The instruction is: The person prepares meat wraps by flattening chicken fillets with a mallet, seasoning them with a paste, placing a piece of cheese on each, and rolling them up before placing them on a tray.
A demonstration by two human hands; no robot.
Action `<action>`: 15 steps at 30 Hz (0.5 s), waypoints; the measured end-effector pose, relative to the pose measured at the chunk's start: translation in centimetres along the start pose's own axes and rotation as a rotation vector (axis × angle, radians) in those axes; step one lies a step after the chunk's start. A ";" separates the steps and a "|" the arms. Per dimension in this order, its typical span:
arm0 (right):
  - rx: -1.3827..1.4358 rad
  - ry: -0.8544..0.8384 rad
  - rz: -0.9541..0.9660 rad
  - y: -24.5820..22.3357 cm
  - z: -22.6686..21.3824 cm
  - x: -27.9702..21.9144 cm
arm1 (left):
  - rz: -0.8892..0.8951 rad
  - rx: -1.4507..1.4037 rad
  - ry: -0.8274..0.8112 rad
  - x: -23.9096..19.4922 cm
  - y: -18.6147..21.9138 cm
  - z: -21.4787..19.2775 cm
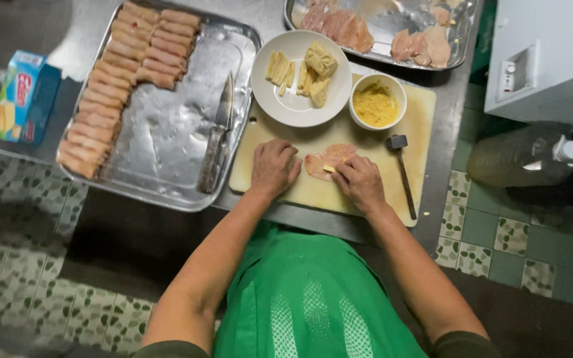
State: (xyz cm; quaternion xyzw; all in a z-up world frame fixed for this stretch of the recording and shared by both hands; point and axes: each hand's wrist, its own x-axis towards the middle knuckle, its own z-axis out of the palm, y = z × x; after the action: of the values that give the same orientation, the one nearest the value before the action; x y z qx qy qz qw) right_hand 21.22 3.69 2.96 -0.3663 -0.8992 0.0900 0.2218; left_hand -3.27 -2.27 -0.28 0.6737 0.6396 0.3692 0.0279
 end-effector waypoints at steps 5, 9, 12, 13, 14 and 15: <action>-0.007 -0.039 -0.009 0.5 0.0 0.3 | -0.308 0.163 -0.163 -0.2 4.6 0.9; 0.112 -0.044 -0.044 2.1 -0.1 0.5 | -0.520 0.199 -0.214 0.5 7.0 1.6; 0.185 -0.082 -0.084 3.6 0.7 2.5 | -0.646 0.229 -0.269 1.6 7.6 2.1; 0.200 -0.107 -0.080 4.0 1.0 3.1 | -0.674 0.241 -0.296 1.6 8.0 2.3; 0.220 -0.127 -0.131 4.1 1.5 3.8 | -0.715 0.212 -0.286 1.3 8.4 2.5; 0.237 -0.138 -0.192 4.0 2.0 5.1 | -0.752 0.184 -0.264 1.5 8.6 2.8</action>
State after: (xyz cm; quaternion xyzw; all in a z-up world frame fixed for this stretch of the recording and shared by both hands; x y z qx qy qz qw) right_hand 19.55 10.16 1.56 -0.2432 -0.9262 0.1988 0.2085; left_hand 5.34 -1.31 2.80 0.4340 0.8627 0.1848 0.1824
